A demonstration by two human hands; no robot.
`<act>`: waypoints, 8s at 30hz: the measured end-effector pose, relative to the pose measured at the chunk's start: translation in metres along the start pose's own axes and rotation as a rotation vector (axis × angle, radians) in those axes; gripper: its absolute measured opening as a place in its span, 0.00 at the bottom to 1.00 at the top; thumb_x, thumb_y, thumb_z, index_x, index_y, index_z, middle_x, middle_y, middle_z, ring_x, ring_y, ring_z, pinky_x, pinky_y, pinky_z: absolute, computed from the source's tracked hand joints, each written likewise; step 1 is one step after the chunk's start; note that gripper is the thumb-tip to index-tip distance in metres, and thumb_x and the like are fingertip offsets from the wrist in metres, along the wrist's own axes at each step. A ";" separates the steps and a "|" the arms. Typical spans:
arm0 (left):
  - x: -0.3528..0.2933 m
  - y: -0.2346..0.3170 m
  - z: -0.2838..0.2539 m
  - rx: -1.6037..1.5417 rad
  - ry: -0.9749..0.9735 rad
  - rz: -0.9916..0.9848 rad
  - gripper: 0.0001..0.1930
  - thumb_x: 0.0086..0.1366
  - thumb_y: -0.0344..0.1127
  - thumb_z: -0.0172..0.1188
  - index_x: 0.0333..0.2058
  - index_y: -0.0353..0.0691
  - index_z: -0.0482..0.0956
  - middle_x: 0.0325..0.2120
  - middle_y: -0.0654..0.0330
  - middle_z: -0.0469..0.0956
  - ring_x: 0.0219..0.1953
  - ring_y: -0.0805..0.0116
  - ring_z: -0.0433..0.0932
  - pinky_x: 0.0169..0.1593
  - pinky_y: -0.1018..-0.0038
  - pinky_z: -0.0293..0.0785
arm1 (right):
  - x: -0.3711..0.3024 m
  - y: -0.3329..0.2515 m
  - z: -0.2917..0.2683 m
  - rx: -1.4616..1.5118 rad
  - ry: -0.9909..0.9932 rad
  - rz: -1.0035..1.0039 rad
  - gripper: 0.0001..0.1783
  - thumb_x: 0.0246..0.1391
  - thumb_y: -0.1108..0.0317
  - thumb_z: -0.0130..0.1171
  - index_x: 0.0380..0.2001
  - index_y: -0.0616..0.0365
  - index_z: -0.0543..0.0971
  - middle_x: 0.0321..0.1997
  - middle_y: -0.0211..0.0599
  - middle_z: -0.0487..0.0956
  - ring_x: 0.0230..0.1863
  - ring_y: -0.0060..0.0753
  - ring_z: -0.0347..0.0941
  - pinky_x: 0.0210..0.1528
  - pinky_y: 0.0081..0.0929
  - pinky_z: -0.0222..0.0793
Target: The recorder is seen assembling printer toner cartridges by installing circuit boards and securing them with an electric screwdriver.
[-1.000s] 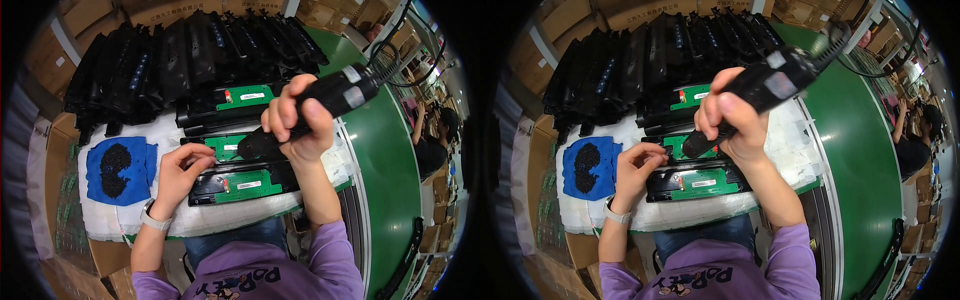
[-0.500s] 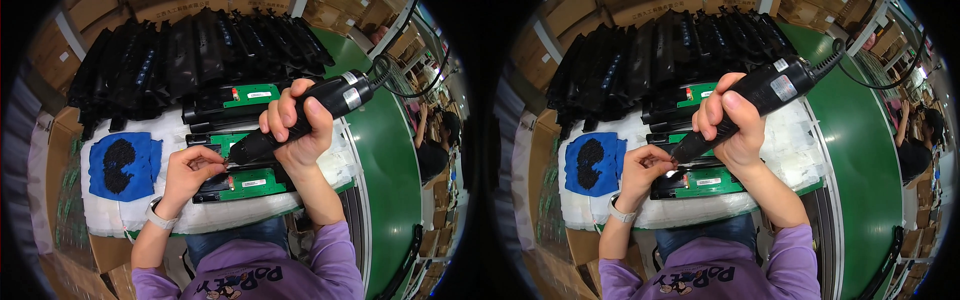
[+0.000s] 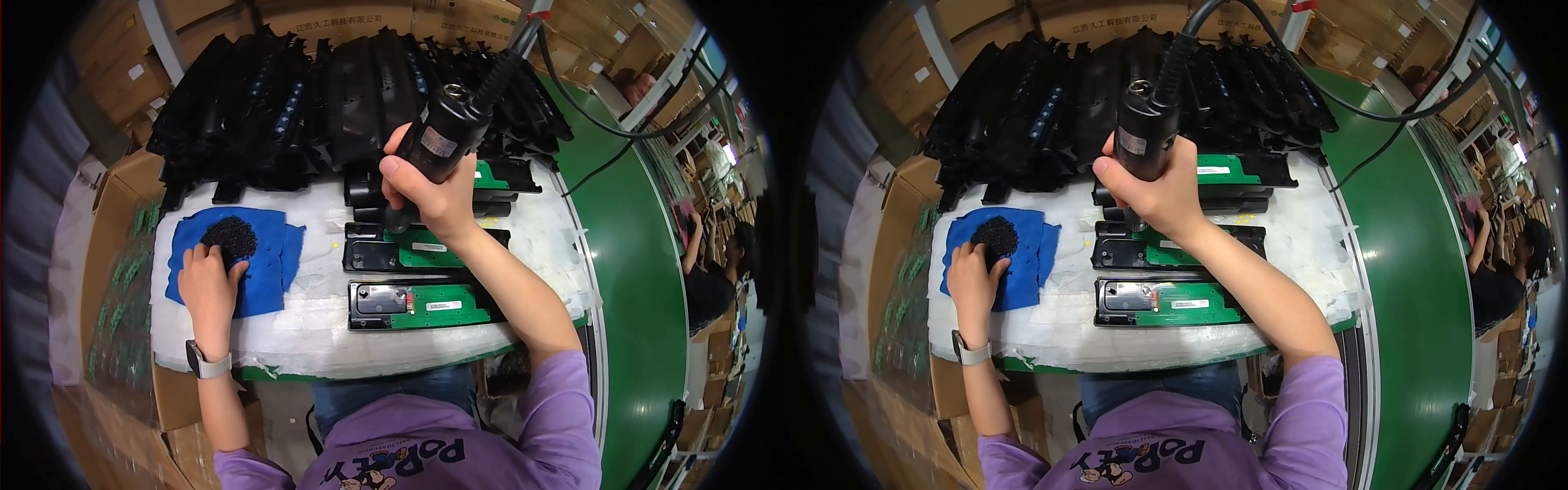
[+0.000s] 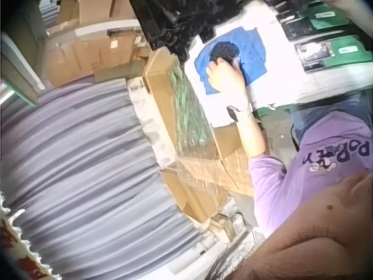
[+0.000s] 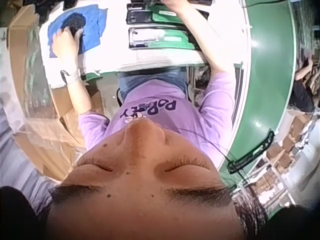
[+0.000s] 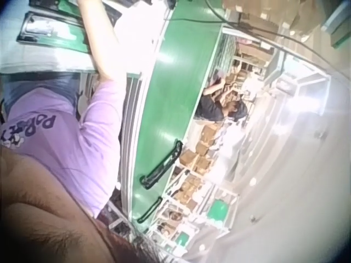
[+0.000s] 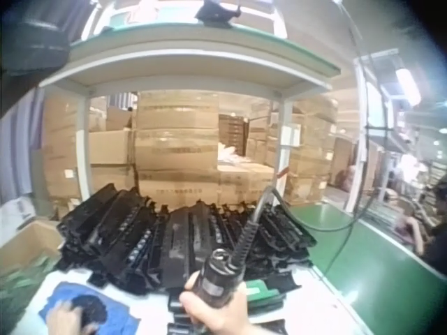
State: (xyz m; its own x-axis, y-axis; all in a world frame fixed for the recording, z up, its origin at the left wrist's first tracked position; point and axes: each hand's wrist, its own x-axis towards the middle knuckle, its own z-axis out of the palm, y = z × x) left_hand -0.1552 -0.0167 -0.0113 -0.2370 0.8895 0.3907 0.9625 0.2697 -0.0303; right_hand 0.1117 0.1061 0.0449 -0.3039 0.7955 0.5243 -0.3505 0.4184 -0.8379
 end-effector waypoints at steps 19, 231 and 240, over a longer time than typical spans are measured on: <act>0.009 -0.013 0.024 -0.433 0.168 -0.030 0.05 0.61 0.27 0.52 0.27 0.31 0.71 0.25 0.51 0.73 0.27 0.57 0.74 0.31 0.68 0.68 | 0.008 0.002 0.008 -0.013 -0.008 0.053 0.08 0.45 0.73 0.59 0.28 0.64 0.72 0.14 0.32 0.70 0.12 0.22 0.65 0.15 0.18 0.59; 0.006 -0.005 0.002 0.257 -0.070 -0.035 0.17 0.52 0.41 0.64 0.34 0.33 0.77 0.30 0.52 0.73 0.37 0.54 0.73 0.37 0.64 0.71 | -0.064 -0.047 -0.047 0.164 -0.065 0.245 0.15 0.39 0.73 0.60 0.32 0.64 0.68 0.17 0.32 0.68 0.13 0.19 0.63 0.14 0.16 0.61; 0.009 -0.008 0.009 0.058 -0.001 -0.114 0.04 0.56 0.31 0.59 0.26 0.37 0.75 0.27 0.54 0.74 0.32 0.52 0.74 0.32 0.63 0.70 | -0.066 -0.044 -0.043 0.170 -0.045 0.256 0.14 0.38 0.75 0.60 0.31 0.63 0.68 0.18 0.32 0.70 0.14 0.19 0.64 0.17 0.16 0.61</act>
State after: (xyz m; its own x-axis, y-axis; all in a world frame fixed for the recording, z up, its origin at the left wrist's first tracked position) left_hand -0.1659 -0.0079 -0.0156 -0.3445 0.8525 0.3933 0.9201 0.3897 -0.0387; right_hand 0.1854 0.0539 0.0400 -0.4394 0.8434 0.3091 -0.3996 0.1247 -0.9082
